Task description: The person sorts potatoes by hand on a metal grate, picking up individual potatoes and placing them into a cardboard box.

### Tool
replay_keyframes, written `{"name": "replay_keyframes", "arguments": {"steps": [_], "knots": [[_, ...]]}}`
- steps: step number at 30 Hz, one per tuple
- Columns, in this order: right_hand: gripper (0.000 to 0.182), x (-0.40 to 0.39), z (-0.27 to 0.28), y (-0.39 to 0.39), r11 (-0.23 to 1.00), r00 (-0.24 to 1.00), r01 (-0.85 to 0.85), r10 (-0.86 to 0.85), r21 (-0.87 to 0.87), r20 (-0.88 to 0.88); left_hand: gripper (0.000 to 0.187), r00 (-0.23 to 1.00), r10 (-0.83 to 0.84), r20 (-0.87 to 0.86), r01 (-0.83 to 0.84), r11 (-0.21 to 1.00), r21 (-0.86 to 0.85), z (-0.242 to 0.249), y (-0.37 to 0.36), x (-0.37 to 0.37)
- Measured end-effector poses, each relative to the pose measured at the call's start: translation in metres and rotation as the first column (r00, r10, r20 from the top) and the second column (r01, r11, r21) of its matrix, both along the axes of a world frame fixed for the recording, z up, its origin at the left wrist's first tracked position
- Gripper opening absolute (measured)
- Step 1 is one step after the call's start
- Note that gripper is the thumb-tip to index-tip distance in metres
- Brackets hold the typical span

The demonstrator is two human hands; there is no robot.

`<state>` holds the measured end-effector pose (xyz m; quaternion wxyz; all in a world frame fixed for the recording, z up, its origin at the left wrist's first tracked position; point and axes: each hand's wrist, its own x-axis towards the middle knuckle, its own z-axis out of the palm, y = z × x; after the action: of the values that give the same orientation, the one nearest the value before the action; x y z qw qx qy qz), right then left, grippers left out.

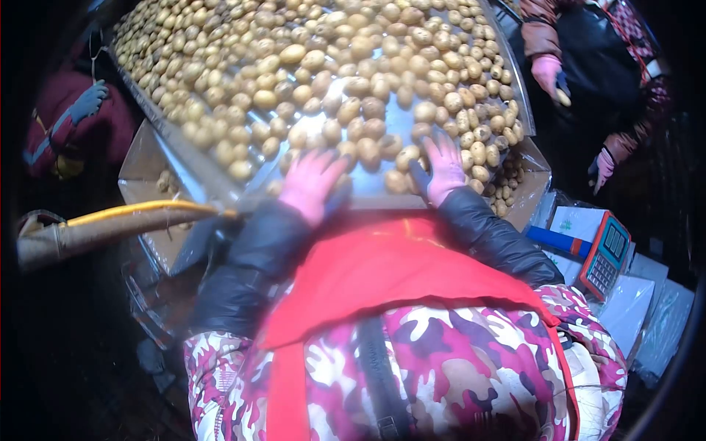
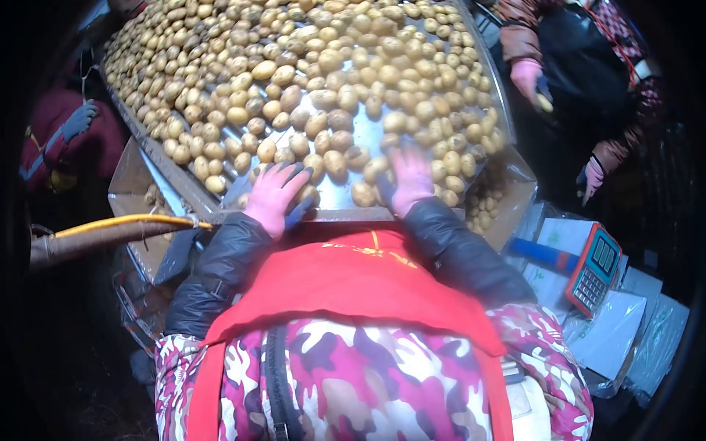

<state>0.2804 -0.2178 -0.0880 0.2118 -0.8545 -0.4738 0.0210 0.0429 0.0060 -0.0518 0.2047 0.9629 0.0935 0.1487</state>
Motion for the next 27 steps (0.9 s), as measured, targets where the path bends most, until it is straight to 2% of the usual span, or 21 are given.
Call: {"name": "replay_keyframes", "arguments": {"steps": [2,3,7,8,9,12,13,14,15,16,18,20,22,23,26,27], "knots": [[0.066,0.003,-0.008,-0.004,0.998,0.998,0.053,-0.054,-0.031,-0.017,0.051,0.988,0.070,-0.139,-0.060,0.995,0.079,-0.005,0.001,0.010],[0.067,0.000,-0.006,-0.003,0.996,0.996,0.084,-0.085,-0.037,-0.039,0.053,0.981,0.140,-0.136,-0.129,0.988,0.084,-0.013,0.004,0.009],[0.069,0.009,0.001,-0.002,0.991,0.992,0.121,-0.123,-0.066,-0.034,0.053,0.991,0.115,-0.072,-0.110,0.992,0.064,-0.010,0.023,-0.016],[0.070,0.016,0.002,0.001,0.990,0.992,0.122,-0.124,-0.075,-0.023,0.053,0.991,0.130,-0.026,-0.130,0.992,0.003,-0.001,0.023,-0.026],[0.069,0.030,0.001,0.004,0.994,0.993,0.106,-0.105,0.012,-0.049,0.054,0.989,0.147,0.017,-0.146,0.987,-0.061,0.009,0.021,-0.040],[0.070,0.089,0.005,0.033,0.989,0.969,0.112,-0.130,0.099,0.209,0.053,0.993,0.110,-0.039,-0.116,0.975,-0.190,0.048,0.016,-0.112],[0.071,0.112,0.008,0.047,0.981,0.970,0.141,-0.163,0.131,0.181,0.051,0.994,0.076,-0.073,-0.090,0.972,-0.217,0.060,0.016,-0.144],[0.071,0.137,0.009,0.063,0.973,0.971,0.165,-0.189,0.162,0.148,0.050,0.958,0.054,-0.282,-0.171,0.896,-0.409,0.079,0.015,-0.175],[0.071,0.170,-0.002,0.079,0.966,0.954,0.202,-0.231,0.158,0.192,0.051,0.719,-0.126,-0.684,-0.427,0.696,-0.578,0.108,0.017,-0.188],[0.071,0.203,-0.013,0.093,0.958,0.933,0.241,-0.273,0.155,0.233,0.051,0.612,-0.227,-0.757,-0.521,0.605,-0.602,0.127,0.013,-0.202],[0.074,0.253,-0.023,0.126,0.914,0.919,0.269,-0.338,0.305,0.204,0.050,0.764,-0.166,-0.623,-0.424,0.599,-0.679,0.152,-0.001,-0.230],[0.082,0.256,0.002,0.166,0.792,0.794,0.607,-0.607,0.064,-0.012,0.050,0.874,-0.077,-0.480,-0.335,0.620,-0.710,0.169,-0.010,-0.242],[0.093,0.267,-0.011,0.211,0.822,0.823,0.563,-0.547,0.084,-0.155,0.049,0.913,-0.022,-0.407,-0.311,0.608,-0.731,0.178,-0.018,-0.246],[0.089,0.231,0.008,0.237,0.796,0.793,0.604,-0.606,0.044,0.064,0.049,0.923,-0.001,-0.384,-0.307,0.598,-0.740,0.180,-0.023,-0.247],[0.082,0.169,0.030,0.288,0.802,0.808,0.569,-0.506,0.180,-0.303,0.048,0.947,0.037,-0.320,-0.282,0.576,-0.767,0.187,-0.030,-0.247],[0.078,0.158,0.016,0.302,0.875,0.893,0.448,-0.430,0.182,-0.132,0.048,0.953,0.043,-0.300,-0.269,0.572,-0.775,0.189,-0.033,-0.247]]}}
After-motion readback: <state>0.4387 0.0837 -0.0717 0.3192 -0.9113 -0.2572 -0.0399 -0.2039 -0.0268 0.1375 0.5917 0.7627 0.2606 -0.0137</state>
